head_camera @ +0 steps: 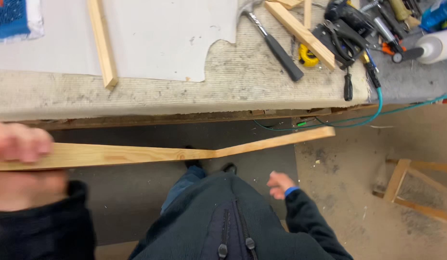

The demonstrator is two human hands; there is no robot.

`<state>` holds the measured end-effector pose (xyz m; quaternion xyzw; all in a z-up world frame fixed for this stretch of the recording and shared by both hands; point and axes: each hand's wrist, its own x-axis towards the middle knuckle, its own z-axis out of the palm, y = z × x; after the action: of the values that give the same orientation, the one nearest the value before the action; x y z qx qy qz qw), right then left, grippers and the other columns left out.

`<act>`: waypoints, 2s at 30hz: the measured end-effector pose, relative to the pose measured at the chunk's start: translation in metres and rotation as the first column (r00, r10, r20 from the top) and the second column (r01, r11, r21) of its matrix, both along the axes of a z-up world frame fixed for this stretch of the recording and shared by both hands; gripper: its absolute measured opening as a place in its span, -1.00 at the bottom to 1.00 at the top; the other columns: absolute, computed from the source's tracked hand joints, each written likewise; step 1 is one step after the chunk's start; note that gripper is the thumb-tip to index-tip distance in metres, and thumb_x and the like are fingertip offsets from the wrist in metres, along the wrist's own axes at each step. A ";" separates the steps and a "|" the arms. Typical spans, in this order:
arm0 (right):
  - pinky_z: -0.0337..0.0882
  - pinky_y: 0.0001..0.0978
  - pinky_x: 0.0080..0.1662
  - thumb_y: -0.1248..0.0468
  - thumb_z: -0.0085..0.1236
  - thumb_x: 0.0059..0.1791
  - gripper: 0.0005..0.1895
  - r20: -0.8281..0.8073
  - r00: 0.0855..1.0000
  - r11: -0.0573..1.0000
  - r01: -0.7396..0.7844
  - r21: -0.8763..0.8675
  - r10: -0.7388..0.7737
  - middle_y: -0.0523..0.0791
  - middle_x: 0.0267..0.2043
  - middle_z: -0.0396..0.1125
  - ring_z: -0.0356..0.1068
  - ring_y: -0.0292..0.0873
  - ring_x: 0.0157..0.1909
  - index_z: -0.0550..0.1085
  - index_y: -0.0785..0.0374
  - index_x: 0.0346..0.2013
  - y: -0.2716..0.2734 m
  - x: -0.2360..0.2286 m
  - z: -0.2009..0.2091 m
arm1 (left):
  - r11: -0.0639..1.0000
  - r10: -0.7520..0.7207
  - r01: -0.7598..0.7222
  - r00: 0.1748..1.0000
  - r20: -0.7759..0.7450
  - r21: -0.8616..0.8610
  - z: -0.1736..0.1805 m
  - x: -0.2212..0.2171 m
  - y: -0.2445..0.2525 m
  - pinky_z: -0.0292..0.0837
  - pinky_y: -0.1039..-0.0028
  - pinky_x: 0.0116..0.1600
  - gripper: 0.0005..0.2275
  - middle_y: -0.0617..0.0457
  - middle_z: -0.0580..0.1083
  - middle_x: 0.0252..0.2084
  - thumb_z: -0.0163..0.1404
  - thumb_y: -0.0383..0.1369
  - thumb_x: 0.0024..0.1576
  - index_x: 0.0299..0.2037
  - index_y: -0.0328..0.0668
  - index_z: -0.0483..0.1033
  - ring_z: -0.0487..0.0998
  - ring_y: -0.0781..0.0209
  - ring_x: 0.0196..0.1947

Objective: The person uses pliers to remove staples and hardware from wooden stretcher bars and then fits two bars together by hand.

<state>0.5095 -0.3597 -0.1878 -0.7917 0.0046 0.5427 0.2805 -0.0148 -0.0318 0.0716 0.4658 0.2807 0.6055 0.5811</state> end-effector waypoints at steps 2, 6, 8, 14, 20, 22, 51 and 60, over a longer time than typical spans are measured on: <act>0.33 -0.30 0.05 -0.37 -0.07 -0.14 -0.18 -0.225 0.931 0.912 -0.339 -0.230 0.289 -0.17 0.25 0.41 0.33 -0.09 0.13 0.41 -0.06 0.28 -0.033 -0.043 -0.001 | 0.938 0.346 -0.345 0.936 0.057 -0.025 0.034 0.084 -0.026 0.22 0.37 -0.38 -0.63 0.11 0.15 -0.54 -0.17 -0.53 0.09 0.10 -0.08 0.48 0.18 0.24 -0.59; 0.29 -0.24 0.30 -0.27 -0.12 -0.03 -0.35 -0.088 0.736 0.741 -0.671 0.043 0.671 -0.23 0.29 0.39 0.36 -0.16 0.30 0.46 -0.09 0.24 -0.144 -0.025 -0.289 | 0.941 0.261 -0.227 0.959 -0.110 0.252 0.027 0.136 -0.021 0.16 0.42 -0.47 -0.87 -0.01 0.16 -0.56 -0.14 -0.51 0.20 -0.09 -0.22 0.21 0.15 0.23 -0.64; 0.42 -0.35 0.05 -0.12 -0.01 -0.03 -0.60 0.029 0.788 0.788 -0.615 -0.007 0.615 -0.24 -0.09 0.53 0.44 -0.25 -0.05 0.59 -0.01 -0.11 -0.135 -0.033 -0.268 | 0.877 0.246 -0.216 0.969 -0.015 0.430 0.017 0.154 -0.009 0.22 0.39 -0.59 -0.92 0.01 0.24 -0.55 -0.13 -0.59 0.15 -0.21 -0.26 0.33 0.32 0.15 -0.66; 0.32 -0.39 -0.56 -0.04 0.13 0.04 -0.60 0.006 0.988 0.987 -0.154 -0.039 0.154 -0.07 -0.52 0.35 0.32 -0.20 -0.62 0.50 0.26 -0.17 -0.063 -0.019 -0.058 | 0.912 0.177 -0.069 0.956 -0.235 0.404 0.011 0.212 -0.017 0.32 0.41 -0.45 -0.88 -0.07 0.25 -0.49 -0.05 -0.45 0.16 -0.28 -0.37 0.30 0.38 0.10 -0.60; 0.25 -0.26 -0.55 0.09 0.11 0.09 -0.66 0.005 0.999 0.999 0.032 0.010 -0.032 0.01 -0.64 0.26 0.15 -0.12 -0.73 0.49 0.37 -0.25 -0.086 0.001 -0.011 | 0.901 0.217 -0.069 0.926 -0.307 0.428 -0.026 0.241 -0.004 0.38 0.28 -0.14 -0.90 -0.04 0.37 -0.35 0.02 -0.42 0.15 -0.33 -0.25 0.38 0.41 0.10 -0.38; 0.31 -0.31 -0.54 0.03 0.13 0.06 -0.64 0.008 1.000 0.998 -0.017 -0.057 0.017 -0.03 -0.60 0.32 0.26 -0.14 -0.67 0.52 0.32 -0.22 -0.091 -0.003 -0.020 | 0.902 0.221 -0.071 0.923 -0.315 0.425 -0.050 0.245 0.004 0.41 0.21 -0.08 -0.94 -0.09 0.37 -0.34 -0.01 -0.49 0.11 -0.35 -0.29 0.38 0.42 0.03 -0.34; 0.40 -0.33 -0.37 -0.06 -0.01 0.10 -0.66 0.084 0.810 0.812 -0.566 -0.143 0.580 -0.16 -0.49 0.40 0.37 -0.22 -0.50 0.45 0.14 -0.18 0.054 0.142 0.067 | 0.860 0.211 -0.082 0.956 -0.204 0.504 -0.121 0.213 0.004 0.28 0.45 -0.46 -0.76 -0.17 0.39 -0.55 0.00 -0.32 0.18 -0.38 -0.41 0.37 0.43 0.11 -0.60; 0.32 -0.32 -0.28 -0.19 0.06 0.01 -0.61 0.459 0.413 0.566 -0.780 -0.268 0.787 -0.24 -0.50 0.31 0.29 -0.23 -0.41 0.55 0.01 -0.26 0.128 0.196 0.119 | 0.913 0.330 -0.258 0.922 -0.202 0.315 -0.158 0.199 -0.001 0.38 0.42 -0.20 -0.66 -0.24 0.39 -0.37 0.00 -0.26 0.20 -0.01 -0.40 0.24 0.49 0.01 -0.39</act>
<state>0.7057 -0.2322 -0.0691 -0.8194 -0.4393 0.3677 -0.0207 0.1842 -0.0331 -0.0867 0.5684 0.3300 0.6567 0.3699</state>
